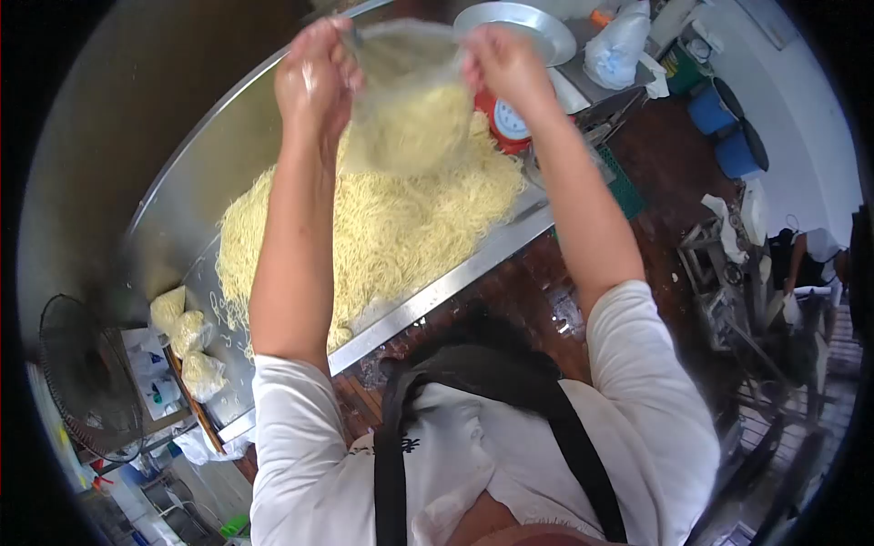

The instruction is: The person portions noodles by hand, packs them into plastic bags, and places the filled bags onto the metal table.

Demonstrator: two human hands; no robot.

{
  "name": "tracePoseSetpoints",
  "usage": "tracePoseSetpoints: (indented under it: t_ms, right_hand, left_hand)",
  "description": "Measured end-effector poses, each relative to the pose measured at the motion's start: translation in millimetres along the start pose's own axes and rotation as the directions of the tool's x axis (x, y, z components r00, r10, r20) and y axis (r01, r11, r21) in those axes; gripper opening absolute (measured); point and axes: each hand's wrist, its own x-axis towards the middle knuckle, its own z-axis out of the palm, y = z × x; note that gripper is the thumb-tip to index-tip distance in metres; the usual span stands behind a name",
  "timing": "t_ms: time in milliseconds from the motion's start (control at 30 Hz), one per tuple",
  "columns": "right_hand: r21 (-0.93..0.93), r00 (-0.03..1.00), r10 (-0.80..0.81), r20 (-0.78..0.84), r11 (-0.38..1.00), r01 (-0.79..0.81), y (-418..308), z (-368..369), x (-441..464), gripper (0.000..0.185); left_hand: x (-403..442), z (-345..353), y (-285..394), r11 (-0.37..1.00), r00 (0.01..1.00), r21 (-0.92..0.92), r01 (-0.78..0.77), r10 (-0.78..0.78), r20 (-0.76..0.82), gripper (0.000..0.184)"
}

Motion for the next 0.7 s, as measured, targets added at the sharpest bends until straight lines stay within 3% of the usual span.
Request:
tracePoseSetpoints:
  t_ms: [33, 100, 167, 233, 300, 367, 433, 500, 600, 700]
  right_hand:
    - [-0.055, 0.979, -0.173, -0.104, 0.984, 0.168, -15, -21, 17, 0.022]
    - [-0.221, 0.821, -0.499, -0.278, 0.865, 0.451, -40, -57, 40, 0.023]
    - [-0.197, 0.533, -0.4, -0.746, 0.896, 0.397, -70, -33, 50, 0.023]
    - [-0.108, 0.495, -0.318, -0.808, 0.907, 0.407, -66, -36, 29, 0.024]
    - [0.038, 0.784, -0.331, -0.525, 0.911, 0.41, 0, -62, -28, 0.025]
    - [0.179, 0.933, -0.063, -0.353, 0.975, 0.133, 57, -44, -70, 0.031]
    - [0.192, 0.965, -0.015, -0.263, 0.979, 0.067, 106, -17, -112, 0.031]
    - [0.075, 0.991, -0.008, -0.134, 0.997, 0.018, 100, -10, -148, 0.024]
    - [0.061, 0.994, 0.01, -0.108, 0.998, -0.003, 94, -11, -171, 0.018]
    - [0.102, 0.992, 0.025, -0.127, 0.995, -0.012, 104, -19, -174, 0.018]
  left_hand:
    - [21, 19, 2, 0.998, 0.998, -0.027, -0.063, 0.064, 0.021, 0.018]
    - [62, 43, 0, 0.997, 0.998, -0.04, -0.069, 0.069, 0.011, 0.018]
    - [75, 66, -13, 0.999, 0.999, -0.035, -0.027, 0.026, -0.026, 0.018]
    - [71, 93, -35, 0.999, 0.995, -0.021, 0.04, -0.042, -0.092, 0.02]
    - [94, 88, -79, 0.995, 0.995, 0.016, 0.098, -0.097, -0.025, 0.026]
    - [99, 88, -111, 0.973, 0.977, 0.086, 0.215, -0.215, -0.01, 0.027]
    - [125, 73, -150, 0.952, 0.983, 0.254, 0.174, -0.181, 0.006, 0.026]
    - [130, 75, -145, 0.93, 0.986, 0.335, 0.151, -0.166, 0.016, 0.025]
    - [135, 79, -116, 0.916, 0.977, 0.368, 0.16, -0.2, 0.072, 0.024]
    - [139, 87, -117, 0.842, 0.992, 0.535, 0.073, -0.117, 0.05, 0.028]
